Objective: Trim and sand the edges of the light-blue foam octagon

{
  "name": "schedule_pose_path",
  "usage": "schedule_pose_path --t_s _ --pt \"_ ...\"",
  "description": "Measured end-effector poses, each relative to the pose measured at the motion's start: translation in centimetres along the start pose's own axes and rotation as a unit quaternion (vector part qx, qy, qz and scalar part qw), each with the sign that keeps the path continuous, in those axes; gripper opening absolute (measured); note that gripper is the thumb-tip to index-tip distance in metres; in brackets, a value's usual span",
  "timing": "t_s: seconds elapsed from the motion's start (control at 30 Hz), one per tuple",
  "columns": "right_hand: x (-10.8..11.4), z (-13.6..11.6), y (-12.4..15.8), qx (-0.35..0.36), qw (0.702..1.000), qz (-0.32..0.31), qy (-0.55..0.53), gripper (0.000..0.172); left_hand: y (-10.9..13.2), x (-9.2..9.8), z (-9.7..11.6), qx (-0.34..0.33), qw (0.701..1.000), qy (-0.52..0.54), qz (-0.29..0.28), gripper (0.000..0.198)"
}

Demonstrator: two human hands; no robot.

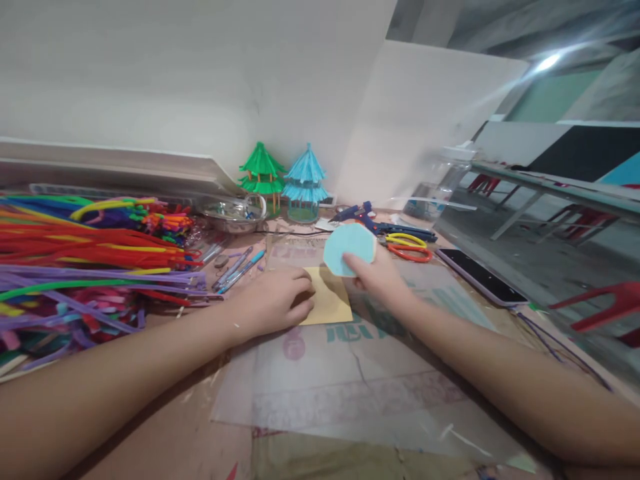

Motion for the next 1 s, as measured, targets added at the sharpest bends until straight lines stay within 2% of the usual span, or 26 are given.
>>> schedule_pose_path --t_s 0.03,0.1,0.17,0.23,0.33,0.47,0.57,0.67,0.73,0.8,0.87,0.93,1.0 --pt "0.1 0.4 0.2 -0.025 0.994 -0.002 -0.102 0.020 0.0 0.0 -0.3 -0.003 1.000 0.017 0.013 0.025" --pt "-0.2 0.8 0.5 -0.066 0.960 -0.032 -0.269 0.023 -0.2 0.0 -0.9 0.000 0.998 0.058 0.026 0.024" --pt "-0.7 0.7 0.7 -0.076 0.926 -0.066 -0.363 0.027 -0.3 -0.1 -1.7 0.010 0.993 0.106 0.043 0.025" --pt "-1.3 0.4 0.8 -0.070 0.906 -0.099 -0.405 0.027 -0.2 0.3 -2.2 0.013 0.986 0.145 0.086 0.025" --pt "-2.1 0.1 1.2 -0.081 0.891 -0.137 -0.426 0.028 0.2 1.2 -2.4 0.017 0.971 0.176 0.163 0.024" --pt "-3.3 0.1 2.1 -0.124 0.883 -0.181 -0.416 0.031 0.5 2.0 -1.7 0.024 0.959 0.221 0.177 0.023" --pt "-3.7 -0.6 2.2 -0.091 0.897 -0.199 -0.384 0.037 0.6 2.5 -0.9 0.008 0.948 0.277 0.158 0.024" --pt "-2.9 -2.2 2.2 -0.020 0.916 -0.174 -0.360 0.040 1.4 3.8 -0.2 0.001 0.934 0.309 0.179 0.031" --pt "-1.9 -3.6 2.4 0.029 0.922 -0.147 -0.358 0.039 2.3 5.0 0.7 -0.009 0.940 0.277 0.199 0.027" --pt "-1.2 -4.9 3.0 0.056 0.916 -0.148 -0.368 0.040 3.2 6.0 2.0 -0.036 0.951 0.230 0.203 0.033" --pt "-1.2 -5.9 3.8 0.052 0.901 -0.188 -0.388 0.040 4.0 6.6 2.8 -0.050 0.948 0.217 0.226 0.028" --pt "-1.5 -6.5 4.6 0.037 0.884 -0.229 -0.406 0.042 4.8 7.0 3.0 -0.030 0.936 0.215 0.278 0.025" --pt "-1.8 -6.8 5.0 0.026 0.874 -0.245 -0.420 0.044 5.3 7.2 3.0 0.007 0.929 0.184 0.322 0.044"
Point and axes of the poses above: each hand's wrist, its own y-axis away from the middle knuckle, its own x-axis out of the back of the hand, z = x × y, the point moved 5 cm from there along -y, towards the middle knuckle, and after that the axes turned 15 degrees about -z, right-handed, at the moved point
